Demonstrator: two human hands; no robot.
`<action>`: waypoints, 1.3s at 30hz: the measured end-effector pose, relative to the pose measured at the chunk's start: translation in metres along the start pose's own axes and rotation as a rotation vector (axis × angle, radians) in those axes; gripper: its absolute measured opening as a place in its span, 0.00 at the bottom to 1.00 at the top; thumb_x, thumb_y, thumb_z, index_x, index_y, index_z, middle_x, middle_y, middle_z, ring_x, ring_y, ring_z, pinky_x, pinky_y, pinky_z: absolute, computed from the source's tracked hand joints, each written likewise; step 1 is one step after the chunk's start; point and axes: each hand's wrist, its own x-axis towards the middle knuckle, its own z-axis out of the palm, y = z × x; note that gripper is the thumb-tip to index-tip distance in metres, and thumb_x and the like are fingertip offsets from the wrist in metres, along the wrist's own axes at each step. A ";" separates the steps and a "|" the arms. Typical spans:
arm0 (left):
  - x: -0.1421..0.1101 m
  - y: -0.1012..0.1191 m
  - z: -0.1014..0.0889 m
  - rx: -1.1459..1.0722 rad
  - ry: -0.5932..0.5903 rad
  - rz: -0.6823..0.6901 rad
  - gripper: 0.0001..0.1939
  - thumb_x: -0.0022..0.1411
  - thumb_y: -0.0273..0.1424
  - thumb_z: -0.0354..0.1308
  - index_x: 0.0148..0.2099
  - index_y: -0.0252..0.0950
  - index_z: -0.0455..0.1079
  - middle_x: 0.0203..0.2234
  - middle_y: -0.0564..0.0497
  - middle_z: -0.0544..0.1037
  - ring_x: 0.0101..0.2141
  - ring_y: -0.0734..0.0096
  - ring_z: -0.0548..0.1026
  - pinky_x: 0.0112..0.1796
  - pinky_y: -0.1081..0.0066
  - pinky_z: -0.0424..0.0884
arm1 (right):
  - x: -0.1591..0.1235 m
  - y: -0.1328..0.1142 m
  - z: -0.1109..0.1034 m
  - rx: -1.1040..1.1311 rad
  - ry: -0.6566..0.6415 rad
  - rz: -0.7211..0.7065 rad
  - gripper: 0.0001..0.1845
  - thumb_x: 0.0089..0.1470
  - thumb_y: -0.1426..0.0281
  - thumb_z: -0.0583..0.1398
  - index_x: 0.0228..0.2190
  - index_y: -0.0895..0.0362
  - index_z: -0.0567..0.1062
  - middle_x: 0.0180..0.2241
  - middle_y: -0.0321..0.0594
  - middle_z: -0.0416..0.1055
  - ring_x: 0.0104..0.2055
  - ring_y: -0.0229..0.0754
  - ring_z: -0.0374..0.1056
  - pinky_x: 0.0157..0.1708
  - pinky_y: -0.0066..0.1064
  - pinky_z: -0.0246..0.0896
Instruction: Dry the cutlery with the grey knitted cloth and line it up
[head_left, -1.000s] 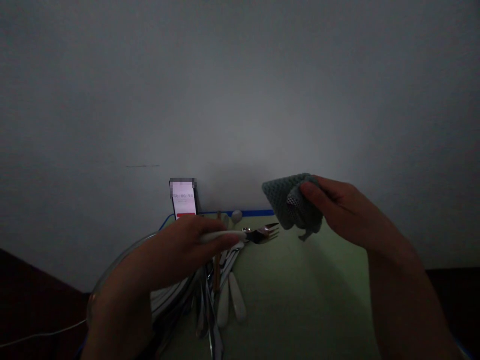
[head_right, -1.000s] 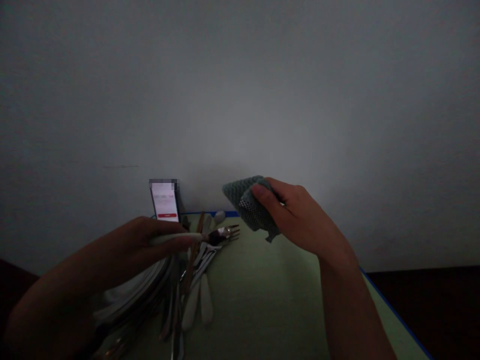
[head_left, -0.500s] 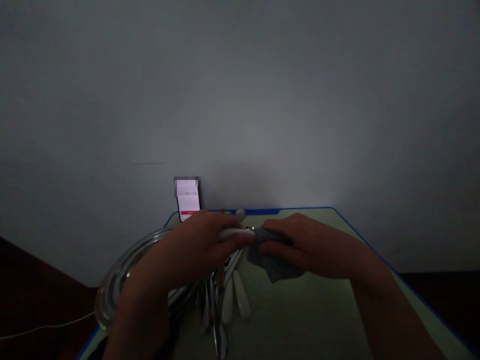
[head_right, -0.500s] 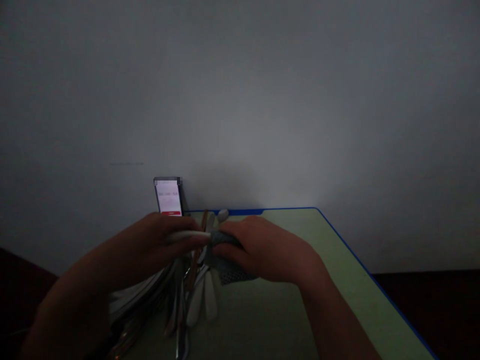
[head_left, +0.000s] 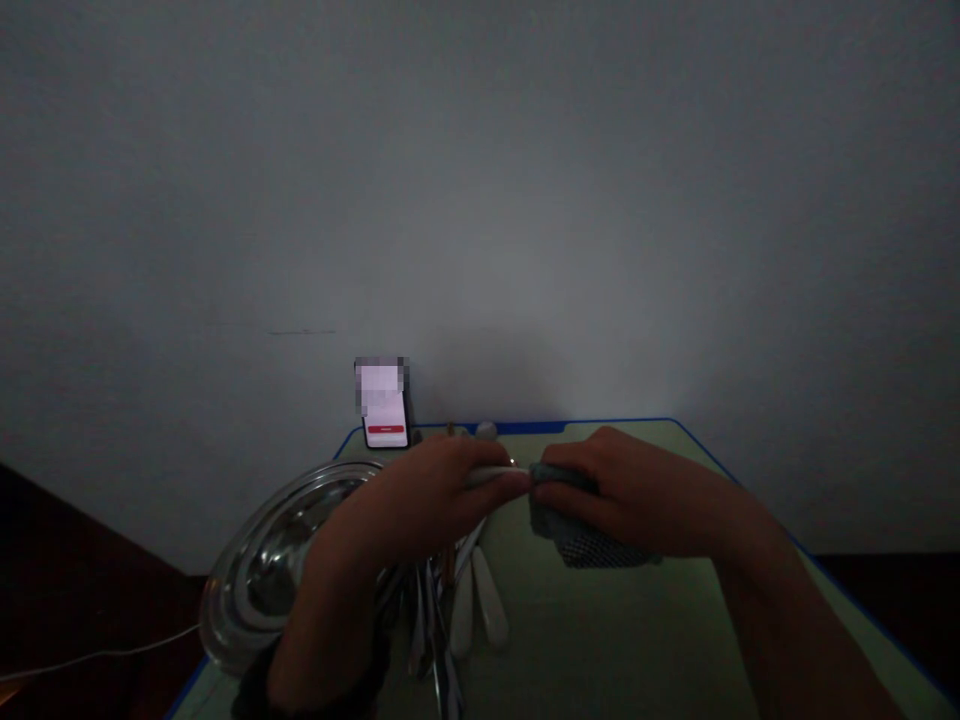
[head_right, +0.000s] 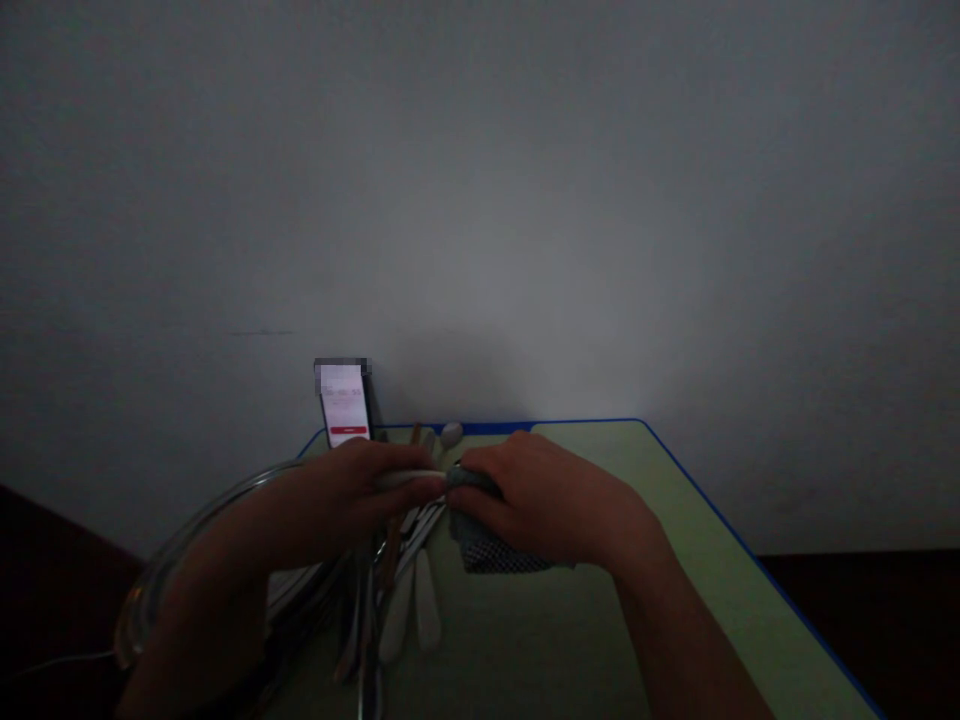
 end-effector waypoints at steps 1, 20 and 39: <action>0.001 0.000 0.000 -0.001 0.000 0.000 0.20 0.65 0.43 0.44 0.34 0.36 0.71 0.24 0.53 0.75 0.26 0.72 0.72 0.27 0.75 0.59 | 0.000 0.000 0.000 0.000 0.000 0.003 0.17 0.59 0.60 0.50 0.28 0.57 0.72 0.23 0.38 0.69 0.26 0.37 0.63 0.25 0.28 0.47; -0.002 0.009 -0.006 -0.131 -0.017 0.074 0.19 0.67 0.41 0.43 0.37 0.36 0.70 0.24 0.55 0.71 0.25 0.76 0.69 0.26 0.76 0.60 | -0.011 0.016 -0.017 0.372 -0.077 0.108 0.16 0.55 0.59 0.55 0.28 0.57 0.75 0.17 0.30 0.61 0.18 0.31 0.55 0.17 0.23 0.46; -0.021 -0.023 -0.016 -0.270 0.115 0.021 0.16 0.62 0.37 0.54 0.51 0.41 0.70 0.36 0.52 0.80 0.34 0.71 0.76 0.35 0.75 0.70 | -0.017 0.021 -0.015 0.365 0.015 0.123 0.18 0.55 0.57 0.54 0.24 0.57 0.71 0.17 0.29 0.58 0.18 0.30 0.52 0.16 0.23 0.44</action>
